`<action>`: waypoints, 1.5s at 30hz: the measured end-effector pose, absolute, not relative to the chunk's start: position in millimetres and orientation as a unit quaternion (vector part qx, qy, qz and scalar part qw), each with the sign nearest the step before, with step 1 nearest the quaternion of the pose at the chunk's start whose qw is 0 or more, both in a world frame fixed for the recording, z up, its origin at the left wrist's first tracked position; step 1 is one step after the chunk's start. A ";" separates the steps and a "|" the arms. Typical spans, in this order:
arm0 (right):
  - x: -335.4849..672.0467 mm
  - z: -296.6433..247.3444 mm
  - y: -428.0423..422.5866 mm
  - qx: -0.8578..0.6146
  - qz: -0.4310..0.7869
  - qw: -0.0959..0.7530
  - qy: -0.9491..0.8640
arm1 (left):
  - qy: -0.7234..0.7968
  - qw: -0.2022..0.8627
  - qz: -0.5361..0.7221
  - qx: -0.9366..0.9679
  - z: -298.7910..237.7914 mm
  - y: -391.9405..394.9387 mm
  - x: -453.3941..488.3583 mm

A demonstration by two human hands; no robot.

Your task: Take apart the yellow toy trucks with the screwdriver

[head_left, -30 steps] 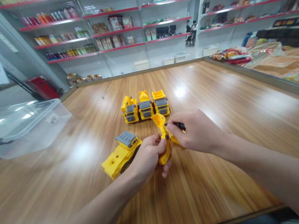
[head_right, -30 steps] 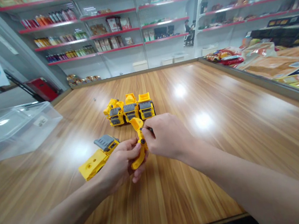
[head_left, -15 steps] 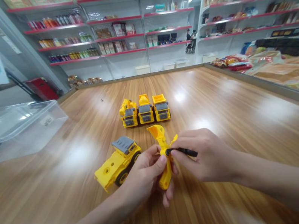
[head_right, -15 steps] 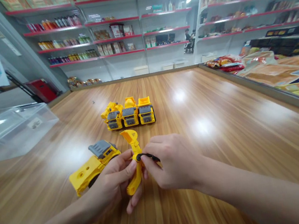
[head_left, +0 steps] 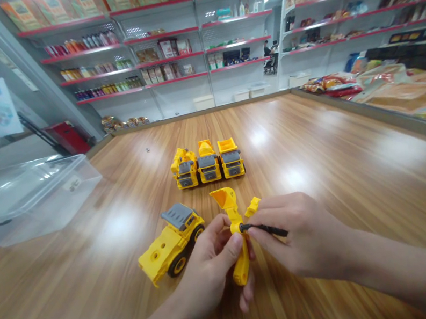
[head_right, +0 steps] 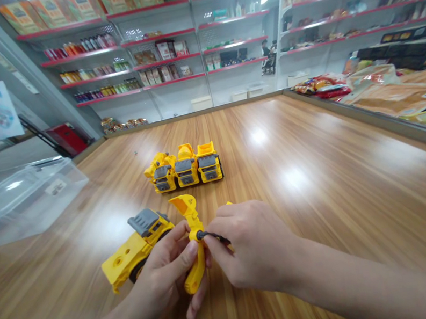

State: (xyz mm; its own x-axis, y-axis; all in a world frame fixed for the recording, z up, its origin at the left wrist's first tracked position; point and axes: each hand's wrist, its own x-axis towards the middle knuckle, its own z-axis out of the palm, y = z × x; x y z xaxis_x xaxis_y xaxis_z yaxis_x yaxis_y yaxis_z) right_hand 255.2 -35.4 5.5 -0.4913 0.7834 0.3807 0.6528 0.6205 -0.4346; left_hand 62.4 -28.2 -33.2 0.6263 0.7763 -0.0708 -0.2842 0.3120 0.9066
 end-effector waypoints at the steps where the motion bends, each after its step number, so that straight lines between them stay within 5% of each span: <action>1: 254.1 3.9 -35.6 -0.419 0.122 0.280 -0.855 | 0.264 0.764 0.351 0.473 -35.5 -30.0 63.0; 23: 244.9 1.4 -22.1 -0.434 0.247 0.198 -0.844 | 0.364 0.706 0.341 0.502 -31.8 -34.3 54.0; 32: 243.8 -13.3 -27.7 -0.405 0.140 0.238 -0.872 | 0.348 0.742 0.335 0.464 -30.8 -32.5 55.6; 45: 252.1 -10.3 -34.4 -0.422 0.192 0.252 -0.850 | 0.358 0.763 0.306 0.442 -35.3 -30.7 56.9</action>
